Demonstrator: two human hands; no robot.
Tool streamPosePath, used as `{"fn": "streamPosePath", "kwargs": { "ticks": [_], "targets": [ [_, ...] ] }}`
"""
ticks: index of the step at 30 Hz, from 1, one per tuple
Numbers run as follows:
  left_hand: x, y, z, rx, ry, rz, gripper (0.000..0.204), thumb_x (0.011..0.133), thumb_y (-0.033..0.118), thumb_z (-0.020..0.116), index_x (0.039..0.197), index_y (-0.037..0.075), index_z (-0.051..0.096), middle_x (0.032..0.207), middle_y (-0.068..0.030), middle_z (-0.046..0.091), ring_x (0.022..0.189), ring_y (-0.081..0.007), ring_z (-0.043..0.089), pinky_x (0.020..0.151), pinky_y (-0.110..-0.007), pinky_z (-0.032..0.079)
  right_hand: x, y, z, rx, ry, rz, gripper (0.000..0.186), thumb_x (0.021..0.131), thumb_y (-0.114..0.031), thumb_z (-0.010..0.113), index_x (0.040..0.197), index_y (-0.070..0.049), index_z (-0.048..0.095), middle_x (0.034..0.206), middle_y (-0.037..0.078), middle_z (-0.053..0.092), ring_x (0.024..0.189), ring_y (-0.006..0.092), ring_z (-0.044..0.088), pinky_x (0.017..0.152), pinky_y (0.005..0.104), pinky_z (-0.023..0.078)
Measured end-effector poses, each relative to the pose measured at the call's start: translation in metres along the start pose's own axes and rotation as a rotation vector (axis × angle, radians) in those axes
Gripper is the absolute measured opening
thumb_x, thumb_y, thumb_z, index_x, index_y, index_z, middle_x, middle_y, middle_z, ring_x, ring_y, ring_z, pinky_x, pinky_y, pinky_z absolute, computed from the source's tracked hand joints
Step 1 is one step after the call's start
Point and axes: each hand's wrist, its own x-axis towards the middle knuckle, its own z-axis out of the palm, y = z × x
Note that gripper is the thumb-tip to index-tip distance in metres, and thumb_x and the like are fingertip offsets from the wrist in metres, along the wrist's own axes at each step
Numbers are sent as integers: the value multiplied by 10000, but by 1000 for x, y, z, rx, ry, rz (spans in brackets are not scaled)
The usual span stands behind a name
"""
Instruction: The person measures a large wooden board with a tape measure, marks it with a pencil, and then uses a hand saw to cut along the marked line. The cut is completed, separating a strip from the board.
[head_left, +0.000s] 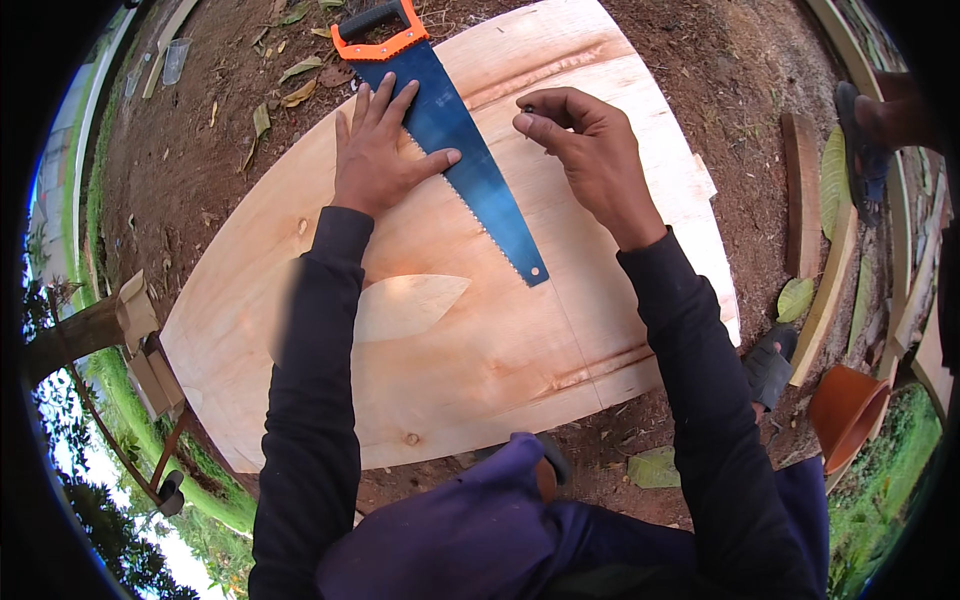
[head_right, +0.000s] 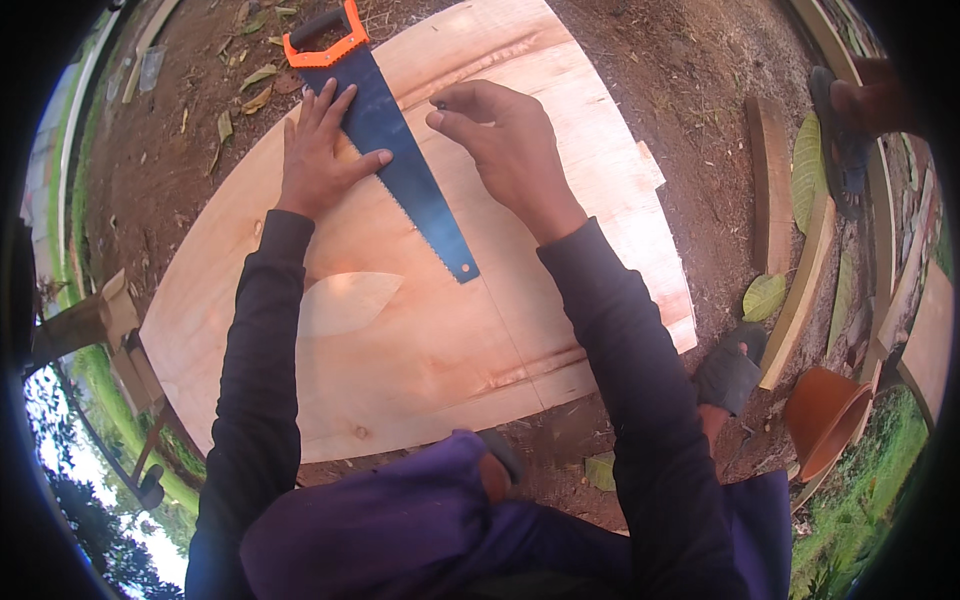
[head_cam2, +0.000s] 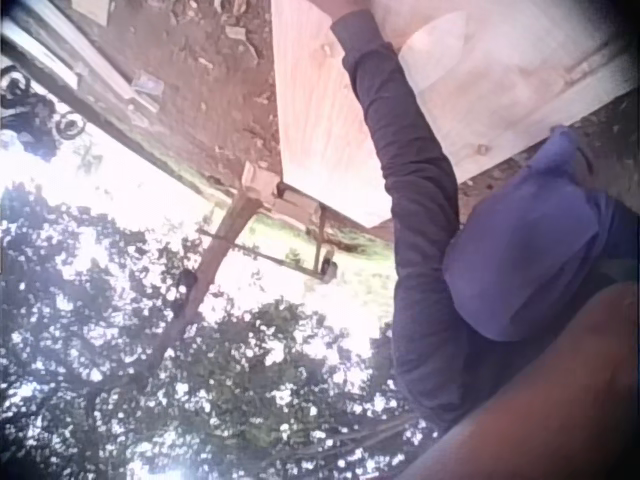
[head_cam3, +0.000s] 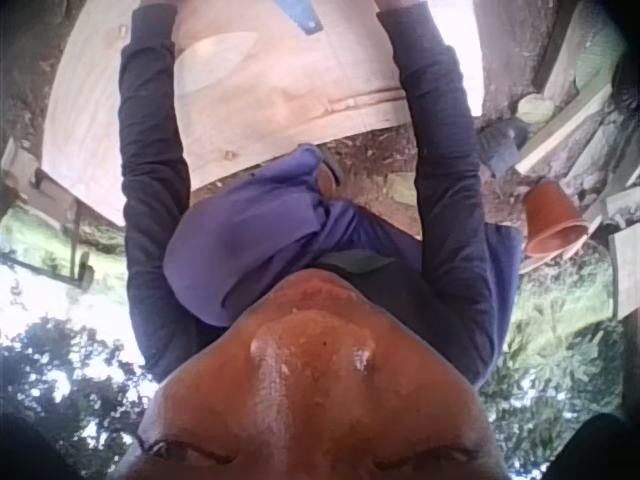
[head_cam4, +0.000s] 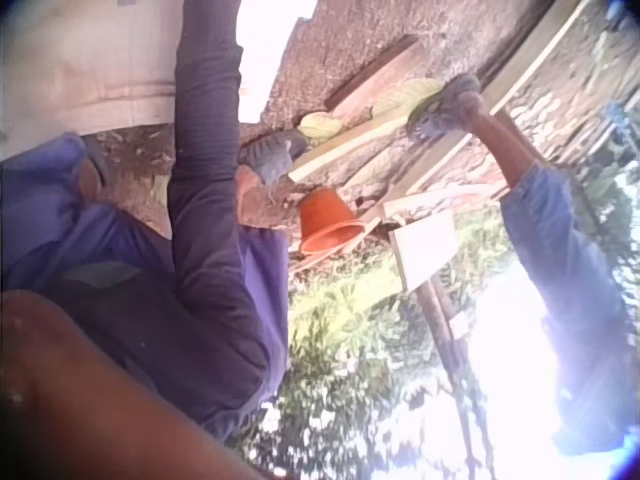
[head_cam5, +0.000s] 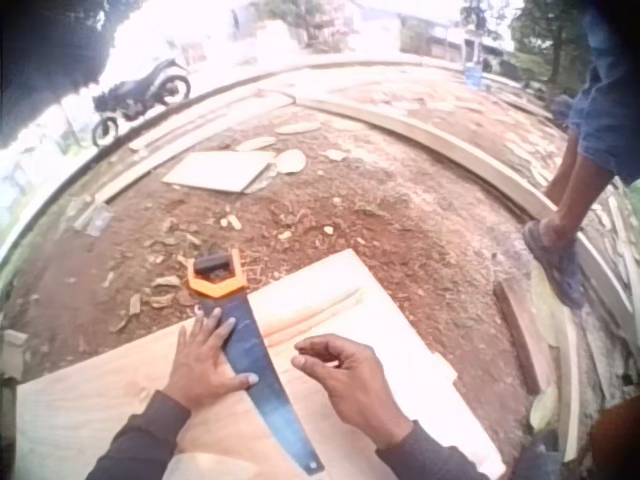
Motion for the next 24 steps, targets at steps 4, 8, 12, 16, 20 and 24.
{"fn": "streamPosePath", "kwargs": {
  "ticks": [4, 8, 12, 16, 20, 24],
  "targets": [
    [-2, 0, 1, -27, 23, 6, 1054, 735, 691, 835, 1608, 234, 459, 1716, -100, 348, 1612, -378, 221, 1272, -668, 115, 52, 7, 31, 94, 57, -99, 293, 951, -264, 791, 1080, -3, 754, 934, 93, 786, 829, 150, 729, 755, 299, 569],
    [-2, 0, 0, -24, 29, 6, 1052, 728, 690, 837, 1602, 234, 470, 1713, -104, 353, 1611, -376, 227, 1273, -666, 118, 87, 14, 60, -154, 179, -345, 217, 913, -176, 759, 1023, 10, 745, 867, 149, 779, 798, 260, 767, 756, 361, 593],
    [0, 0, 2, 5, 28, 7, 1125, 705, 831, 758, 1606, 222, 470, 1718, -93, 343, 1613, -355, 229, 1284, -648, 120, 118, 28, 70, -462, 234, -564, 204, 910, -173, 672, 977, -3, 763, 861, 201, 757, 790, 379, 739, 791, 456, 594],
    [-3, 0, 1, -29, 36, 7, 1067, 721, 716, 822, 1599, 220, 474, 1712, -110, 352, 1611, -378, 229, 1279, -658, 113, 134, 30, 71, -610, 145, -562, 221, 942, -212, 699, 1031, -37, 801, 942, 195, 768, 859, 369, 739, 845, 447, 587],
    [-3, 0, 2, -37, 47, 15, 1062, 724, 718, 818, 1597, 217, 478, 1712, -109, 351, 1611, -380, 228, 1283, -652, 109, 140, 30, 72, -669, 101, -554, 228, 922, -222, 683, 982, -34, 796, 942, 200, 763, 898, 386, 728, 869, 471, 576],
    [-4, 0, 0, -34, 51, 13, 1059, 727, 718, 817, 1597, 217, 479, 1713, -103, 351, 1611, -380, 227, 1285, -647, 107, 143, 26, 74, -639, 86, -566, 234, 903, -224, 648, 931, -35, 783, 956, 210, 757, 926, 411, 721, 883, 505, 567]
  ]
}}
